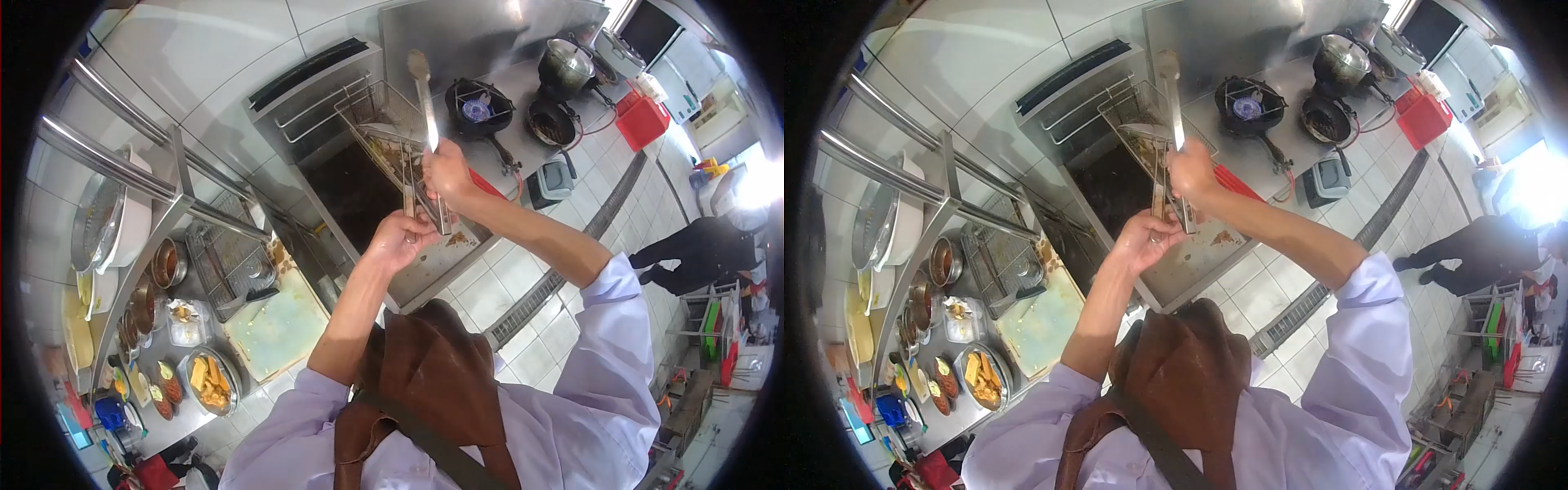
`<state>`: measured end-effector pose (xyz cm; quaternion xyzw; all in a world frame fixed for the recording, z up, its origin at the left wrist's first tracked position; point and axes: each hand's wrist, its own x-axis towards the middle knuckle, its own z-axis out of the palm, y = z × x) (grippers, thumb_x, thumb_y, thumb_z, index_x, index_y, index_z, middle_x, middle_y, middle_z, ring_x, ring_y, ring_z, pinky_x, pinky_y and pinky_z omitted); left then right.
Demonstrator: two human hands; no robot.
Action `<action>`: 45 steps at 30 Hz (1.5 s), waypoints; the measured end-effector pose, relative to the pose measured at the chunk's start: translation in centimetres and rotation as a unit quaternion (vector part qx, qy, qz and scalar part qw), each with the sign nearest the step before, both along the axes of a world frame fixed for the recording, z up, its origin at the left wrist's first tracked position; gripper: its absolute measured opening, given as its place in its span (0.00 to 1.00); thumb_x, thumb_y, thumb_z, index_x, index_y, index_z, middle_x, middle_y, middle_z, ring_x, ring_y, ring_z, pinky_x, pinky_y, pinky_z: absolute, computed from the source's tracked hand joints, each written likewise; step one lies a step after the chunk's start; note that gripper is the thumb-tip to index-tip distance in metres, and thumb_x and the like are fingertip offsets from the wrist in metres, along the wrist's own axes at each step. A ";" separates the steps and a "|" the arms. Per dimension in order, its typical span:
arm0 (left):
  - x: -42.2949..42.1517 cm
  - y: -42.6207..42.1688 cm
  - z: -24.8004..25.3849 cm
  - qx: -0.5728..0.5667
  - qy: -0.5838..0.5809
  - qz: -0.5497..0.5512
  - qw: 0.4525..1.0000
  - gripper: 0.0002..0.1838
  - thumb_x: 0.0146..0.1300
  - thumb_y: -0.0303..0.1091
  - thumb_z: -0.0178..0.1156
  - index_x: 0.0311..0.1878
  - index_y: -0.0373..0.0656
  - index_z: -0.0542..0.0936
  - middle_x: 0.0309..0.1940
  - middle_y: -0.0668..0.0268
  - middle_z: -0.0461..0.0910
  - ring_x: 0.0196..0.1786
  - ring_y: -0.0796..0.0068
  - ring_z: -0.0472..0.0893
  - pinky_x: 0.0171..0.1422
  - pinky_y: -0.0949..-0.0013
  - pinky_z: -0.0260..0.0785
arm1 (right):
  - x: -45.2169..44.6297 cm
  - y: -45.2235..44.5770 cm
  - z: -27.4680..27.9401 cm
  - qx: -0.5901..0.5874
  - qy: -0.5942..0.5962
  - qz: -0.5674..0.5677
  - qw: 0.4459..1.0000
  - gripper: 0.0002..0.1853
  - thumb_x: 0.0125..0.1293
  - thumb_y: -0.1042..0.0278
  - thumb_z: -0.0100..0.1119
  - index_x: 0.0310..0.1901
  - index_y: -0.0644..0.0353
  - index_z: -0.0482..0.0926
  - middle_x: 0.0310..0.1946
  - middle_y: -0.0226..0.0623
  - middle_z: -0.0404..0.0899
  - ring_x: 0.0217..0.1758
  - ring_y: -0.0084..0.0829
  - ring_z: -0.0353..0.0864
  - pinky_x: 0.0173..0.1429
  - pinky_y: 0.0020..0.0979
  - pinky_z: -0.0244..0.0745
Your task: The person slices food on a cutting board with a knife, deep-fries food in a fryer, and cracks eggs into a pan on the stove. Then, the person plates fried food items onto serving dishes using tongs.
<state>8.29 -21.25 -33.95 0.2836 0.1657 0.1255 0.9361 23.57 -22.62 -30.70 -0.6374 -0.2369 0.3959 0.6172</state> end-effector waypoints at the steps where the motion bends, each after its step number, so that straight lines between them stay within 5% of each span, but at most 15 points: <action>1: 0.3 0.0 0.6 -0.013 0.010 0.006 1.000 0.14 0.64 0.21 0.47 0.52 0.29 0.71 0.46 0.51 0.79 0.56 0.49 0.80 0.63 0.49 0.76 | -0.2 -0.4 0.6 -0.001 -0.003 -0.001 1.000 0.05 0.63 0.79 0.46 0.38 0.59 0.65 0.18 0.31 0.63 0.12 0.23 0.60 0.12 0.30 0.56; 7: 1.5 -1.3 -1.5 -0.058 0.048 0.018 0.997 0.11 0.71 0.28 0.48 0.51 0.34 0.73 0.39 0.55 0.81 0.44 0.57 0.83 0.57 0.41 0.77 | -1.1 -1.9 0.2 0.068 0.054 -0.029 0.996 0.05 0.62 0.78 0.48 0.37 0.58 0.64 0.16 0.30 0.61 0.11 0.24 0.61 0.12 0.31 0.56; 10: 2.0 -2.2 -3.7 -0.036 0.100 0.045 0.993 0.11 0.73 0.30 0.46 0.50 0.36 0.75 0.35 0.58 0.80 0.38 0.60 0.83 0.54 0.42 0.79 | -0.9 -2.5 -1.5 0.004 -0.023 -0.020 1.000 0.03 0.63 0.74 0.50 0.36 0.64 0.69 0.19 0.39 0.69 0.16 0.35 0.72 0.19 0.40 0.69; 12: 1.7 -2.3 -4.4 0.019 0.100 0.049 0.994 0.11 0.72 0.29 0.45 0.51 0.37 0.75 0.31 0.59 0.79 0.36 0.64 0.82 0.50 0.47 0.80 | 1.1 -3.0 -2.5 -0.057 -0.392 0.091 0.914 0.10 0.60 0.70 0.57 0.39 0.68 0.71 0.25 0.48 0.75 0.28 0.50 0.79 0.36 0.47 0.76; 13: 1.4 -2.2 -4.5 0.001 0.095 0.029 0.995 0.13 0.71 0.27 0.45 0.54 0.35 0.75 0.29 0.61 0.78 0.31 0.65 0.81 0.46 0.50 0.80 | 1.7 -3.9 -1.7 0.002 -0.384 0.102 0.918 0.19 0.57 0.63 0.63 0.42 0.70 0.73 0.34 0.53 0.79 0.42 0.57 0.80 0.50 0.48 0.74; 17: 0.4 -1.3 -5.6 0.064 0.161 0.034 0.984 0.16 0.68 0.25 0.47 0.57 0.32 0.74 0.29 0.60 0.79 0.30 0.60 0.84 0.50 0.54 0.78 | 5.1 -7.9 4.0 0.016 -0.608 0.057 0.791 0.22 0.57 0.58 0.65 0.43 0.70 0.73 0.36 0.54 0.82 0.43 0.58 0.81 0.50 0.47 0.76; 18: 0.0 -1.1 -4.6 0.062 0.162 0.039 0.984 0.16 0.68 0.25 0.47 0.57 0.32 0.74 0.29 0.60 0.79 0.30 0.60 0.84 0.50 0.54 0.78 | 5.9 -8.9 5.1 -0.117 -0.601 0.115 0.782 0.21 0.60 0.58 0.65 0.43 0.68 0.73 0.35 0.51 0.82 0.40 0.54 0.82 0.47 0.45 0.77; 20: -1.0 -0.5 -1.7 0.152 0.115 0.026 0.981 0.16 0.64 0.23 0.50 0.54 0.28 0.74 0.29 0.59 0.80 0.39 0.54 0.87 0.56 0.58 0.76 | 8.0 -10.4 4.8 -0.244 -0.582 0.175 0.756 0.20 0.62 0.57 0.64 0.43 0.67 0.74 0.33 0.48 0.82 0.36 0.49 0.84 0.43 0.42 0.78; 22: -1.9 0.8 -0.7 0.141 0.098 0.028 0.985 0.19 0.60 0.22 0.52 0.54 0.24 0.72 0.27 0.60 0.79 0.44 0.50 0.87 0.61 0.58 0.74 | 10.0 -11.0 2.1 -0.258 -0.094 0.354 0.894 0.14 0.69 0.59 0.60 0.45 0.62 0.74 0.24 0.32 0.76 0.22 0.31 0.77 0.28 0.32 0.72; 23: -2.4 1.4 0.2 0.148 0.089 0.026 0.985 0.21 0.59 0.23 0.53 0.55 0.23 0.71 0.26 0.60 0.78 0.44 0.50 0.87 0.62 0.57 0.73 | 9.8 -11.0 1.0 -0.256 -0.096 0.357 0.893 0.14 0.69 0.59 0.60 0.45 0.62 0.74 0.24 0.32 0.76 0.22 0.31 0.77 0.28 0.32 0.72; 25: -3.6 2.4 2.4 0.183 0.083 0.017 0.979 0.26 0.56 0.23 0.55 0.59 0.21 0.67 0.23 0.60 0.76 0.45 0.48 0.86 0.63 0.53 0.72 | 8.7 -11.6 -0.8 -0.064 0.242 0.333 0.909 0.10 0.73 0.61 0.55 0.47 0.58 0.73 0.21 0.21 0.64 0.17 0.16 0.63 0.21 0.23 0.60; 30: -8.0 4.5 5.6 0.144 -0.021 0.042 0.988 0.28 0.65 0.29 0.58 0.63 0.20 0.64 0.25 0.62 0.76 0.45 0.47 0.85 0.65 0.48 0.72 | 4.4 -11.6 0.4 -0.008 0.295 0.310 0.904 0.10 0.75 0.61 0.53 0.48 0.58 0.71 0.20 0.18 0.60 0.16 0.13 0.57 0.19 0.22 0.53; 35: -13.0 5.2 7.6 0.187 0.018 0.083 0.979 0.28 0.65 0.32 0.59 0.62 0.21 0.67 0.23 0.63 0.74 0.41 0.51 0.85 0.60 0.50 0.75 | 1.7 -14.6 3.4 -0.004 0.288 0.269 0.919 0.11 0.75 0.59 0.54 0.47 0.58 0.71 0.20 0.18 0.60 0.15 0.13 0.56 0.18 0.21 0.54; 40: -17.3 5.3 5.9 0.212 0.039 0.105 0.971 0.28 0.64 0.33 0.61 0.61 0.22 0.69 0.22 0.63 0.74 0.37 0.53 0.83 0.57 0.50 0.74 | -3.6 -18.4 -0.3 0.006 0.344 0.160 0.925 0.10 0.73 0.65 0.53 0.52 0.56 0.70 0.18 0.18 0.59 0.11 0.13 0.55 0.11 0.21 0.51; 45: -19.1 4.6 4.4 0.213 0.038 0.106 0.971 0.29 0.64 0.33 0.61 0.62 0.22 0.68 0.22 0.63 0.74 0.36 0.54 0.82 0.56 0.50 0.72 | -10.5 -15.1 -9.0 0.102 0.426 0.150 0.886 0.07 0.75 0.63 0.53 0.46 0.54 0.68 0.19 0.22 0.59 0.15 0.18 0.59 0.18 0.28 0.63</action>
